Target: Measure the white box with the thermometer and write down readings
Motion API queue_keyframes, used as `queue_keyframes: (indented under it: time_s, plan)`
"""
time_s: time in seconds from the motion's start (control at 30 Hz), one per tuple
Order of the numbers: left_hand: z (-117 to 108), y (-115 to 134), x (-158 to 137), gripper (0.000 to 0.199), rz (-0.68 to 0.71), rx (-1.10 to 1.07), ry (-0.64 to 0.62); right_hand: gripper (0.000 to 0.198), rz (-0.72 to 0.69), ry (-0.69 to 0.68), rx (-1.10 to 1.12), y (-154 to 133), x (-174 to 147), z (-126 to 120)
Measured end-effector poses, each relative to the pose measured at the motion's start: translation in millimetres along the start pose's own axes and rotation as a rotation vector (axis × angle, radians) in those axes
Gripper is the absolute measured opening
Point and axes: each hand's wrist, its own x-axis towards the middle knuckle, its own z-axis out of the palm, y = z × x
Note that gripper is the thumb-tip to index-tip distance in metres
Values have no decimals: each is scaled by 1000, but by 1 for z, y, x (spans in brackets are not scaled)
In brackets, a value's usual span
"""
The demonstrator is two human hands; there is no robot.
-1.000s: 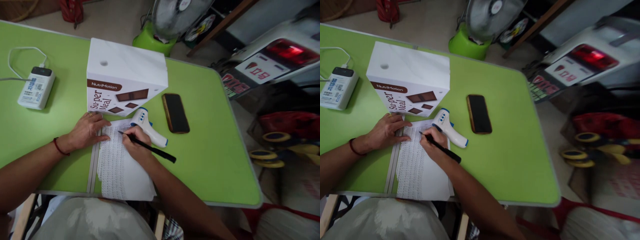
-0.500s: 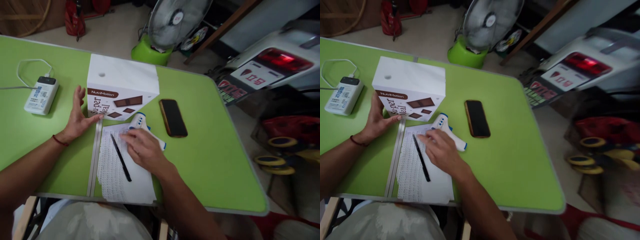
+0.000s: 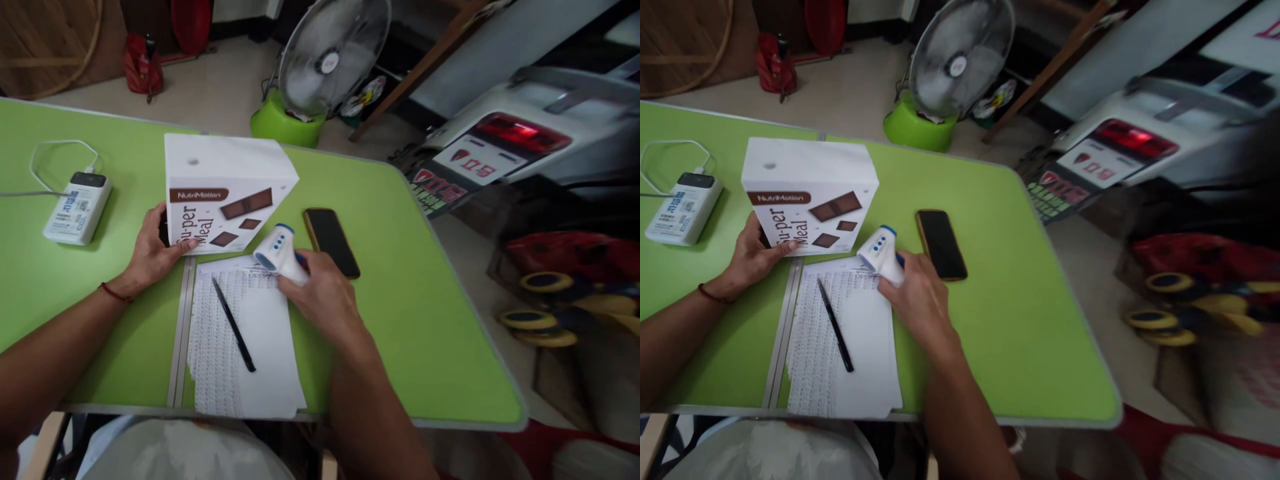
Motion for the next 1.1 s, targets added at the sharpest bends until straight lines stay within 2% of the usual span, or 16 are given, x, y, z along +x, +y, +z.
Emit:
queue_keyframes:
  time_s: [0.1, 0.17, 0.2, 0.23, 0.33, 0.4, 0.5, 0.7, 1.03, 1.1]
  plan:
    - [0, 15, -3, 65, -41, -5, -20, 45, -9, 297, 329, -10, -7, -5]
    - [1, 25, -7, 62, -73, -10, -36, 32, -36, 416, 622, -23, -17, -6]
    - [1, 29, -9, 62, -83, -9, -32, 23, -65, 372, 788, -31, -23, -5]
    - [3, 31, -12, 61, -84, -19, -31, 18, -98, 251, 944, -39, -28, -4]
    - [6, 35, -19, 55, -82, -82, -52, 22, -90, 7, 1228, -59, -39, 3]
    - [7, 34, -21, 54, -96, -70, -73, 25, -39, -91, 1274, -66, -42, 8]
    - [5, 34, -22, 54, -102, -10, -107, 28, 26, -169, 1251, -69, -42, 15]
    - [2, 36, -20, 48, 27, 100, -151, 35, 8, -177, 1249, -72, -37, 21]
    - [2, 35, -21, 43, 77, 108, -176, 33, -125, -197, 1282, -75, -29, 27]
    - [2, 35, -21, 41, 80, 110, -173, 36, -114, -197, 1286, -76, -29, 28]
